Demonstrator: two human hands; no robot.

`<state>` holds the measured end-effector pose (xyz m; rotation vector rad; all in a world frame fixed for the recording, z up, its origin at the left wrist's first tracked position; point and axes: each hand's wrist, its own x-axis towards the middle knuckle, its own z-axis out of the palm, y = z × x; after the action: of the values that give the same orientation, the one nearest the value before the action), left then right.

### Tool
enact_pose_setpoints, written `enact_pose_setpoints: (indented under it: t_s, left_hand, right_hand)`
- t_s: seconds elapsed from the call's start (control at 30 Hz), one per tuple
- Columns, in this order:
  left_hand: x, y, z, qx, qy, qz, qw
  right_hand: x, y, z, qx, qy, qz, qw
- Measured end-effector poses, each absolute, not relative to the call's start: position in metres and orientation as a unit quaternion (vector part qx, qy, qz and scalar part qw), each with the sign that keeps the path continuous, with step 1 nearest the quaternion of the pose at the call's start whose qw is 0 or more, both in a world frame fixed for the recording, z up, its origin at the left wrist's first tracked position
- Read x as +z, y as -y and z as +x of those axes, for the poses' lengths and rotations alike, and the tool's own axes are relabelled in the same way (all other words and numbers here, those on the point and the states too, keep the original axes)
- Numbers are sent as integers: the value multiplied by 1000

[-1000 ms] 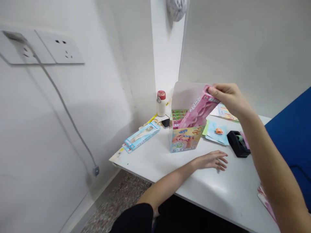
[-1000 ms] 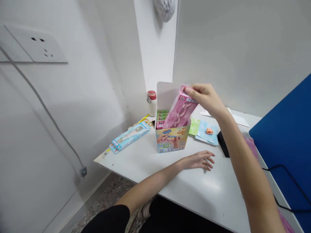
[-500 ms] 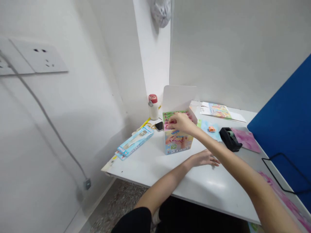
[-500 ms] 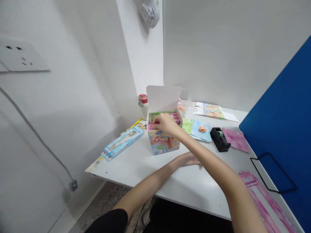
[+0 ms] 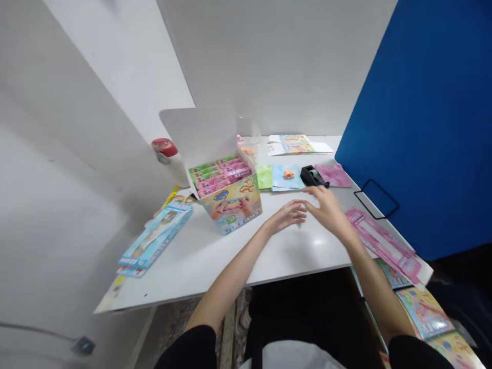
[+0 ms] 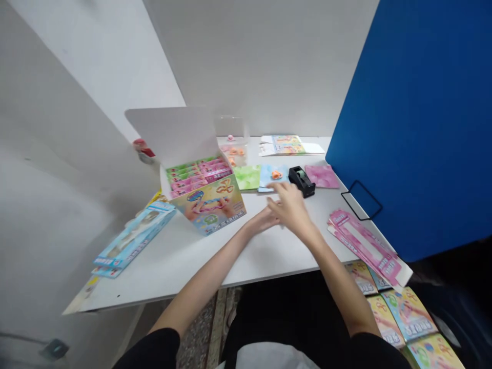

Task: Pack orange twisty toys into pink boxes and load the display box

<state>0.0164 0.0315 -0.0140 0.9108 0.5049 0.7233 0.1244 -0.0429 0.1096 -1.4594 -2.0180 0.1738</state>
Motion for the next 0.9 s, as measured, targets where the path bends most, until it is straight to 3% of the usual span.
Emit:
enact_pose_setpoints:
  t_s: [0.2, 0.37, 0.57, 0.8, 0.9]
  left_hand:
    - [-10, -33, 18, 311, -238, 414, 822]
    - [-11, -33, 18, 315, -245, 416, 817]
    - [-12, -31, 18, 319, -250, 423, 811]
    - [-14, -30, 18, 326, -251, 421, 809]
    - [-15, -29, 19, 335, -257, 417, 805]
  right_hand:
    - [45, 85, 271, 73, 582, -807, 67]
    - [28, 99, 299, 69, 554, -828, 51]
    - [58, 94, 292, 63, 545, -836, 16]
    - [59, 70, 284, 95, 574, -805, -112]
    - [49, 72, 282, 80, 588, -797, -114]
